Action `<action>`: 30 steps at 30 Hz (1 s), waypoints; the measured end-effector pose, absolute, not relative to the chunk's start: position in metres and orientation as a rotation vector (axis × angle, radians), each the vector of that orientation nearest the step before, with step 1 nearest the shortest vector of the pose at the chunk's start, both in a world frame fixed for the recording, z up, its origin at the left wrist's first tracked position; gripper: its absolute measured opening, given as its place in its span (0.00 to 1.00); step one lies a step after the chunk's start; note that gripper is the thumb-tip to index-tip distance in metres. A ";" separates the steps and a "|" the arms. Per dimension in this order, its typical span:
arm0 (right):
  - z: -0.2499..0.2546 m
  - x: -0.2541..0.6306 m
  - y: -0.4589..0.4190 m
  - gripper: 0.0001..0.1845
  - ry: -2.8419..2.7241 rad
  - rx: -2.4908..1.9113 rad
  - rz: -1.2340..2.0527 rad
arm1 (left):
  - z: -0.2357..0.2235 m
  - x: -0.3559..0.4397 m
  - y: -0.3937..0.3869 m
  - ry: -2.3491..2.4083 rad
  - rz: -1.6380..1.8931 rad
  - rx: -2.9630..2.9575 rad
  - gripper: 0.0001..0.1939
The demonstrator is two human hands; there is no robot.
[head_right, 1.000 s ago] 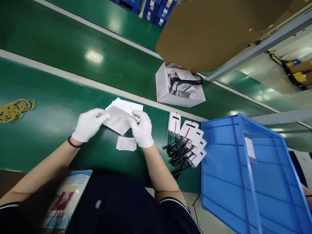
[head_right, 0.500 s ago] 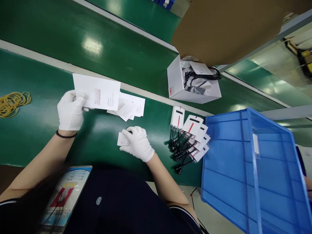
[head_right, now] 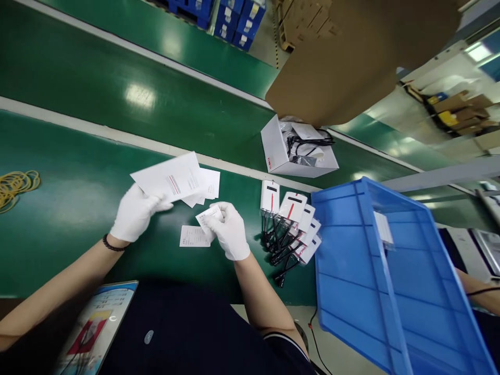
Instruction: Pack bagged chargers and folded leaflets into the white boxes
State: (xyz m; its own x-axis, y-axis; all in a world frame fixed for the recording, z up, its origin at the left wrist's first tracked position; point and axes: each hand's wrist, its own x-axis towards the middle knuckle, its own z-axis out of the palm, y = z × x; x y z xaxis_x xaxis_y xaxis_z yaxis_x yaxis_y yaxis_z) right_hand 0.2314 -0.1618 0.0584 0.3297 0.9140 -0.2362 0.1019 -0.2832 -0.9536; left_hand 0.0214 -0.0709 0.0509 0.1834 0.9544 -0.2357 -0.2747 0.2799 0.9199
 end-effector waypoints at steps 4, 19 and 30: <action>0.062 0.214 -0.146 0.16 -0.808 -1.534 1.026 | 0.047 0.037 -0.098 0.965 0.786 0.913 0.23; 0.033 0.366 -0.115 0.48 -1.130 -2.723 0.127 | 0.040 0.029 -0.086 0.742 0.848 0.528 0.22; 0.055 0.370 -0.158 0.44 -0.614 -1.524 1.037 | 0.038 0.027 -0.083 0.724 0.928 0.447 0.18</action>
